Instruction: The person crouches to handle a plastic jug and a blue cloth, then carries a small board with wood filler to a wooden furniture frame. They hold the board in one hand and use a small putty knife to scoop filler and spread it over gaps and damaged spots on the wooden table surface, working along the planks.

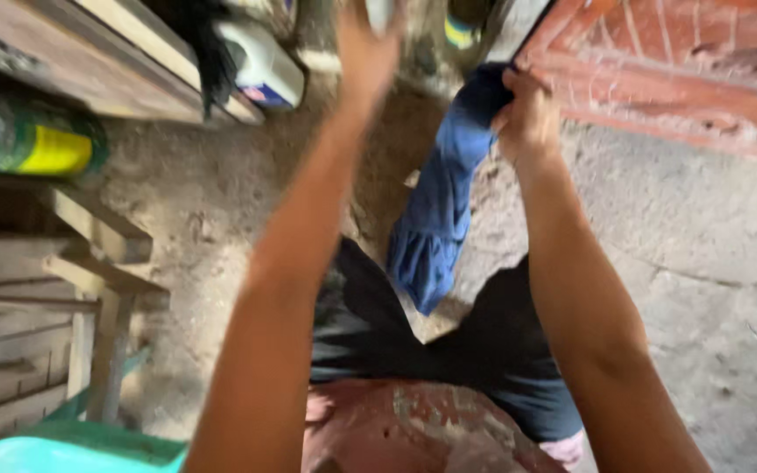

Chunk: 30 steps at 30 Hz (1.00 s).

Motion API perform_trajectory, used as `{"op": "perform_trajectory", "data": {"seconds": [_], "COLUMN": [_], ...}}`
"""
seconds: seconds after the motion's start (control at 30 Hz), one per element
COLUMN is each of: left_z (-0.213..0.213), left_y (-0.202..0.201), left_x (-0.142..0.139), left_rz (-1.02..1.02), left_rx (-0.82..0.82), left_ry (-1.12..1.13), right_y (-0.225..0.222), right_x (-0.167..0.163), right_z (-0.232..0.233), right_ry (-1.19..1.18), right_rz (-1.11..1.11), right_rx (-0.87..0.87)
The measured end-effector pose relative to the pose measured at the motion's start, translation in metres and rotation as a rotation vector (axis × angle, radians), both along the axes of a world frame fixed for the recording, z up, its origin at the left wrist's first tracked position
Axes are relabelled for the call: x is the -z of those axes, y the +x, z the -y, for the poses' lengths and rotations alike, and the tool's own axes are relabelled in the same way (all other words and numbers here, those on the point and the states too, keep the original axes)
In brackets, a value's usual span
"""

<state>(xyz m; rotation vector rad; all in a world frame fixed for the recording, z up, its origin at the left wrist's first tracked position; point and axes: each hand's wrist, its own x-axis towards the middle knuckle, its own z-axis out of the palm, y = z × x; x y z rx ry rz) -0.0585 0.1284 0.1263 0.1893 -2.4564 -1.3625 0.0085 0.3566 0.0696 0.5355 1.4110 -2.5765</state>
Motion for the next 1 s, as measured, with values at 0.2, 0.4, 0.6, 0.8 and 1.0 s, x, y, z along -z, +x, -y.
{"op": "perform_trajectory", "data": {"seconds": [0.2, 0.4, 0.6, 0.8, 1.0], "left_z": [-0.063, -0.013, 0.016, 0.015, -0.012], "left_y": [0.1, 0.088, 0.094, 0.096, 0.094], "left_x": [0.033, 0.032, 0.006, 0.031, 0.078], "left_rz": [-0.007, 0.031, 0.321, 0.335, 0.252], "left_rx": [-0.385, 0.888, 0.804, 0.697, 0.41], "left_ry": [0.856, 2.222, 1.916, 1.741, 1.631], "right_y": [0.045, 0.031, 0.014, -0.016, 0.027], "right_x": [0.003, 0.0, 0.01, -0.02, -0.015], "right_z": [0.117, 0.134, 0.126, 0.053, 0.123], "right_ry": [1.067, 0.973, 1.245, 0.226, 1.361], "right_rz": [-0.783, -0.567, -0.727, -0.142, -0.974], "right_rx": [-0.242, -0.136, -0.187, -0.073, -0.09]}}
